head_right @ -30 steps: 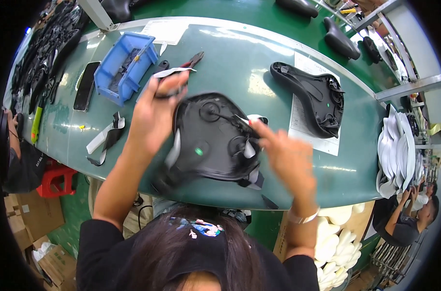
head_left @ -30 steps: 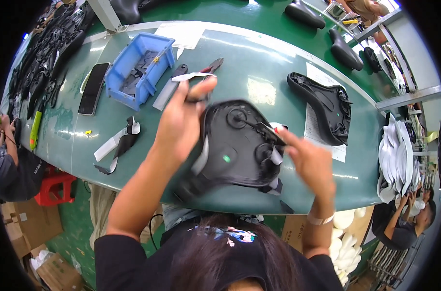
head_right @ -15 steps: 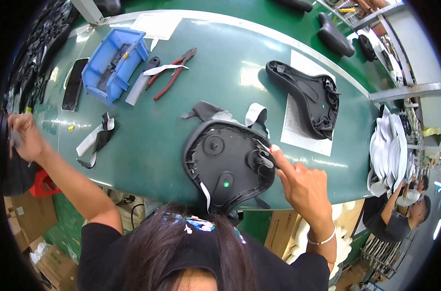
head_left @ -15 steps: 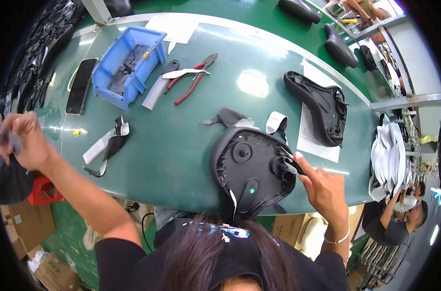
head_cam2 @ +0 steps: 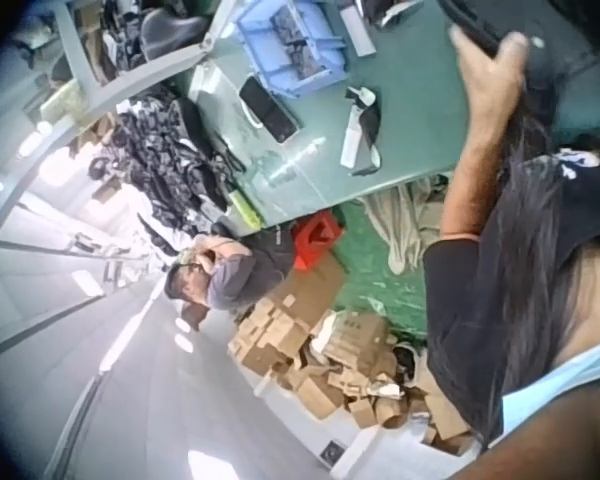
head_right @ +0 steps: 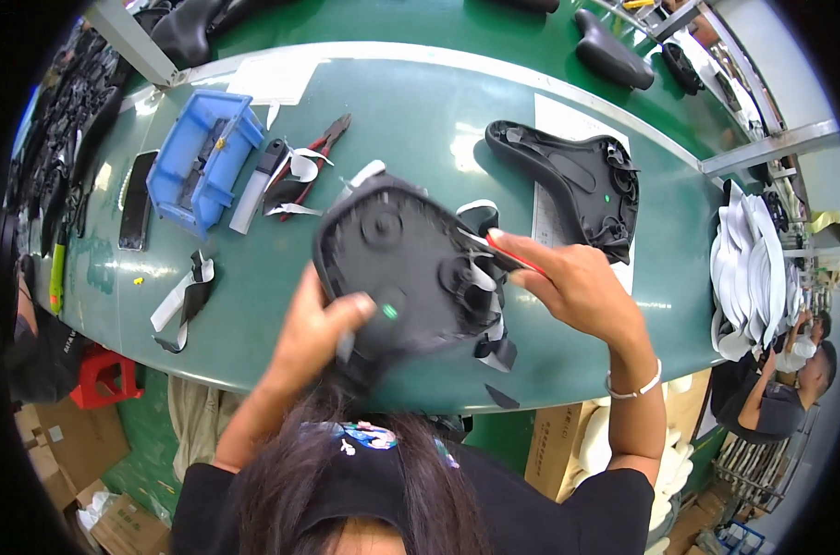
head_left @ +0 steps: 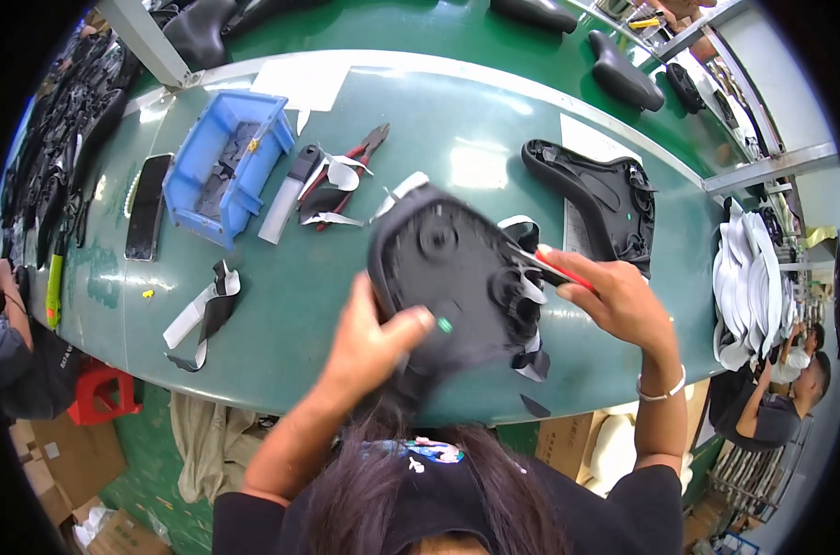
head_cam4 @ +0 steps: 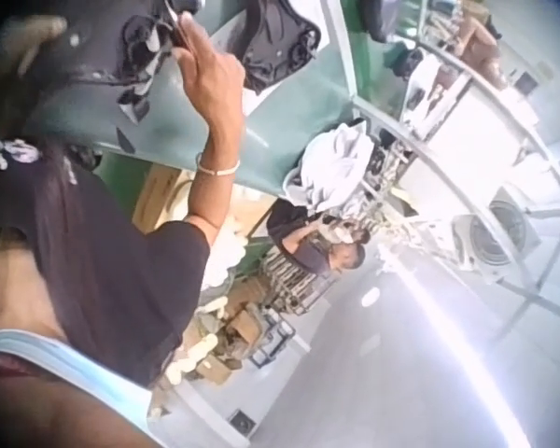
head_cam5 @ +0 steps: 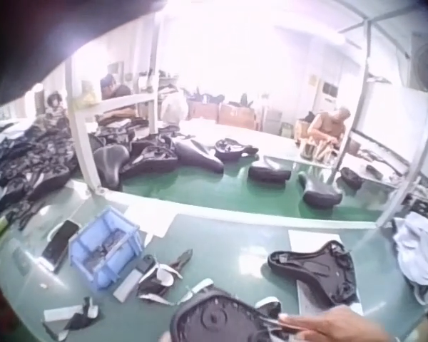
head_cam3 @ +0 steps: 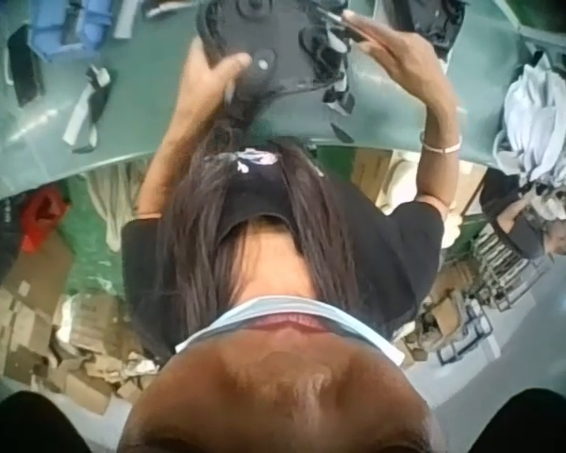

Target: Trimming excess material from the edges of bicycle seats using a utility knife on a factory production line.

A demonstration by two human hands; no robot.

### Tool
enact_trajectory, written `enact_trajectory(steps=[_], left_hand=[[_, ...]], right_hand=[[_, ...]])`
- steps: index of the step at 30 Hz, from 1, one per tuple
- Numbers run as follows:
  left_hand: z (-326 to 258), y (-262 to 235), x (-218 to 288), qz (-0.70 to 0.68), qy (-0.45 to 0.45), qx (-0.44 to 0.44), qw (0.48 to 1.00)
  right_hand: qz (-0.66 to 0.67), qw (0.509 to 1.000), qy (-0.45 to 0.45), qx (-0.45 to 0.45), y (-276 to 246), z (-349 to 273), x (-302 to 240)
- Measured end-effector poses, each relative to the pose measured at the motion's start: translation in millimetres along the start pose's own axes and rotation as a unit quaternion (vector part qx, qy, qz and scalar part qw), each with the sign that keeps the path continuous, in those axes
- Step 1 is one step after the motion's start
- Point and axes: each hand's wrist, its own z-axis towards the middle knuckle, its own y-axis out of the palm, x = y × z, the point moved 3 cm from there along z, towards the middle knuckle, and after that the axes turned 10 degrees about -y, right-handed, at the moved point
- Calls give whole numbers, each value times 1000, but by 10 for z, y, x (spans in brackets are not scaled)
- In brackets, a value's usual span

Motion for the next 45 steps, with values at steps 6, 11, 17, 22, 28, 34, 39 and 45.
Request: enact_trajectory(steps=[6, 11, 17, 22, 28, 34, 39, 45], left_hand=[[377, -100, 665, 100, 81, -48, 990], [152, -26, 504, 145, 96, 17, 985], [227, -129, 605, 183, 95, 4, 979], [288, -171, 678, 236, 84, 4, 968], [160, -88, 564, 165, 108, 19, 980], [-331, 229, 344, 83, 82, 53, 992], [-689, 508, -28, 107, 192, 79, 972], [-639, 313, -32, 87, 135, 52, 986]], right_hand=[[5, 985, 22, 169, 706, -151, 216], [81, 974, 114, 180, 916, -288, -133], [131, 975, 77, 163, 511, -252, 46], [-31, 996, 58, 61, 385, -139, 88], [39, 986, 132, 99, 816, -405, -190], [161, 944, 240, 161, 1206, -655, -675], [274, 909, 261, 174, 1304, -927, -1075], [333, 821, 222, 406, 1151, -855, -708]])
